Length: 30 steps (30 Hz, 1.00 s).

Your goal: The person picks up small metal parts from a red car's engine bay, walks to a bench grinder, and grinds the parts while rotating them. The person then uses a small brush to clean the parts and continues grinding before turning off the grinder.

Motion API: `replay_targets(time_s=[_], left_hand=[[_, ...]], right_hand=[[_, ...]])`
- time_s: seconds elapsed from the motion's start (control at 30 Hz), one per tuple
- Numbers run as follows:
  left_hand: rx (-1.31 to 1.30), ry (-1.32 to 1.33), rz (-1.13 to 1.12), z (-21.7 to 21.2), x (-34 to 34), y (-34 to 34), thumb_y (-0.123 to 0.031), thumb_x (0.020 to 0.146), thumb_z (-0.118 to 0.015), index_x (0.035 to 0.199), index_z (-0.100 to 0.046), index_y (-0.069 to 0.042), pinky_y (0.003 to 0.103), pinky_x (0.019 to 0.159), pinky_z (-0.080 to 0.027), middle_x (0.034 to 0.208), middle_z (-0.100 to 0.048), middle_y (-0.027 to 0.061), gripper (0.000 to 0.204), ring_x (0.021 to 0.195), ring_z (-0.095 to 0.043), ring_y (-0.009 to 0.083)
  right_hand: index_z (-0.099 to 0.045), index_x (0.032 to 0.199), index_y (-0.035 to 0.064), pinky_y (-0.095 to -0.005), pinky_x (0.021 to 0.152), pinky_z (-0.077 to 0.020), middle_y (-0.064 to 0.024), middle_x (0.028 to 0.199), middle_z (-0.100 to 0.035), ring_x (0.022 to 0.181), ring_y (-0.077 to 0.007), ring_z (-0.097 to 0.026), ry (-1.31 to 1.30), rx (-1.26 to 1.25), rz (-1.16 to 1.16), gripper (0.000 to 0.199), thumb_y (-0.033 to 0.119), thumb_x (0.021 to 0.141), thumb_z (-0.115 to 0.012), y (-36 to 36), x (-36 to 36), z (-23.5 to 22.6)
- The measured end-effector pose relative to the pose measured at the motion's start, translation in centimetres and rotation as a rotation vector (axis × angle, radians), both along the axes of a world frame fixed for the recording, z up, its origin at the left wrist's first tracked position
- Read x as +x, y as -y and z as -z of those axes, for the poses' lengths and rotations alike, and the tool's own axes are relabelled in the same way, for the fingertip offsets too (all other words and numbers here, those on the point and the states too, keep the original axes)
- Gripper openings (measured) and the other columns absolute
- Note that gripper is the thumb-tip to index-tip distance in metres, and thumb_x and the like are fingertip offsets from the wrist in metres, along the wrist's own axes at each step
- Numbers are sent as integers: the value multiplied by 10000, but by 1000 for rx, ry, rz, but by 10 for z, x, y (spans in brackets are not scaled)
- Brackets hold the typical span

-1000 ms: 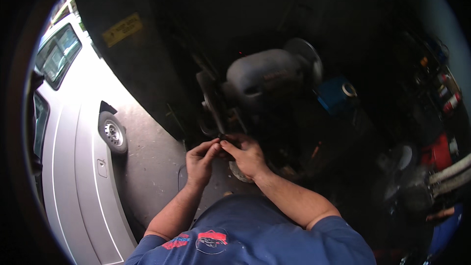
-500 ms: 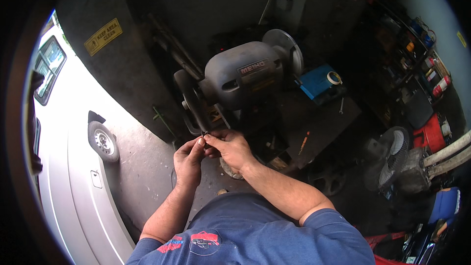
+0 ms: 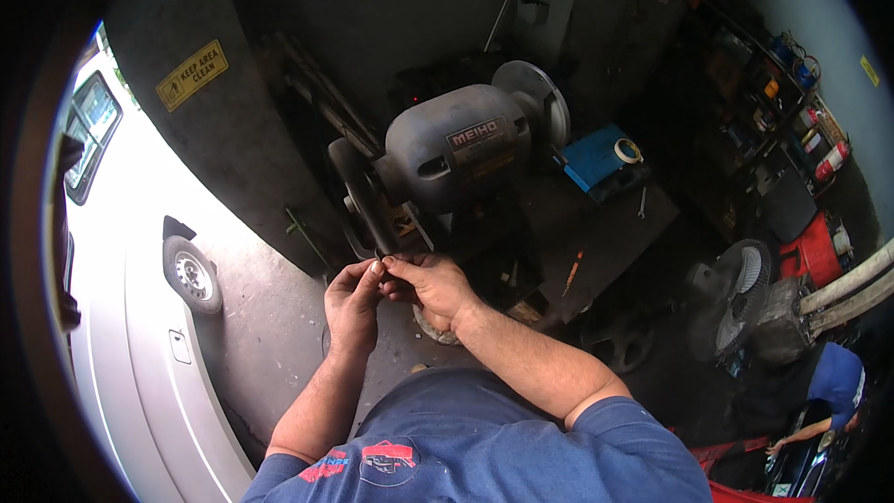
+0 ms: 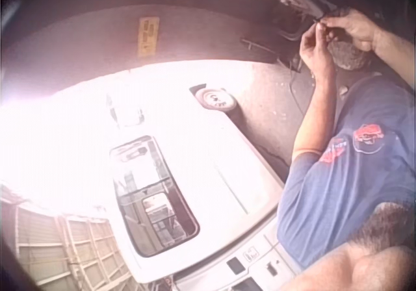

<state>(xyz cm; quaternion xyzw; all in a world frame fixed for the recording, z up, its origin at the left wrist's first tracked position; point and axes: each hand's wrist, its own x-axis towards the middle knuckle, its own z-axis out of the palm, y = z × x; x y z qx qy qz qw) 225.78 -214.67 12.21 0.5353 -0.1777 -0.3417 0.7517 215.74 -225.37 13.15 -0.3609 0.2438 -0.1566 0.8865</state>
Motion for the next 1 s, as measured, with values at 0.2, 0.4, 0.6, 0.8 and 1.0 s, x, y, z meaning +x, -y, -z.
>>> replay_targets(time_s=[0.2,0.4,0.6,0.8,1.0], left_hand=[[-24,2,-14,1,0,4,-144,880,-722,989,-632,25,253,723,-505,847,-653,54,220,740,-601,108],[-42,25,69,2,-2,8,-139,861,-749,964,-667,28,233,707,-502,865,-678,58,212,745,-605,96],[-55,55,179,2,-4,-2,-122,863,-740,1114,-654,54,268,838,-517,985,-700,108,318,885,-649,141],[-9,82,131,-1,2,-6,-137,875,-723,1121,-659,49,269,869,-498,1001,-701,109,315,915,-644,139],[18,33,118,1,9,-5,-163,872,-733,1100,-662,51,267,838,-502,953,-694,105,320,863,-633,133]], right_hand=[[-639,1021,10,-241,693,-531,-41,894,-668,764,-113,-650,30,-12,-5,216,198,920,-676,4,0,-1],[-642,1058,3,-239,691,-530,-55,908,-670,766,-115,-648,-36,-3,65,247,195,910,-689,3,-13,0],[-613,1059,10,-273,698,-557,-73,921,-655,780,-137,-655,10,-131,86,223,162,911,-682,-2,-23,-3],[-577,1090,16,-265,700,-559,-74,933,-647,791,-138,-656,-24,-51,37,286,188,899,-701,-2,-10,-6],[-598,1067,24,-245,698,-556,-56,928,-658,791,-119,-657,29,19,-15,259,195,901,-701,1,-4,-3]])
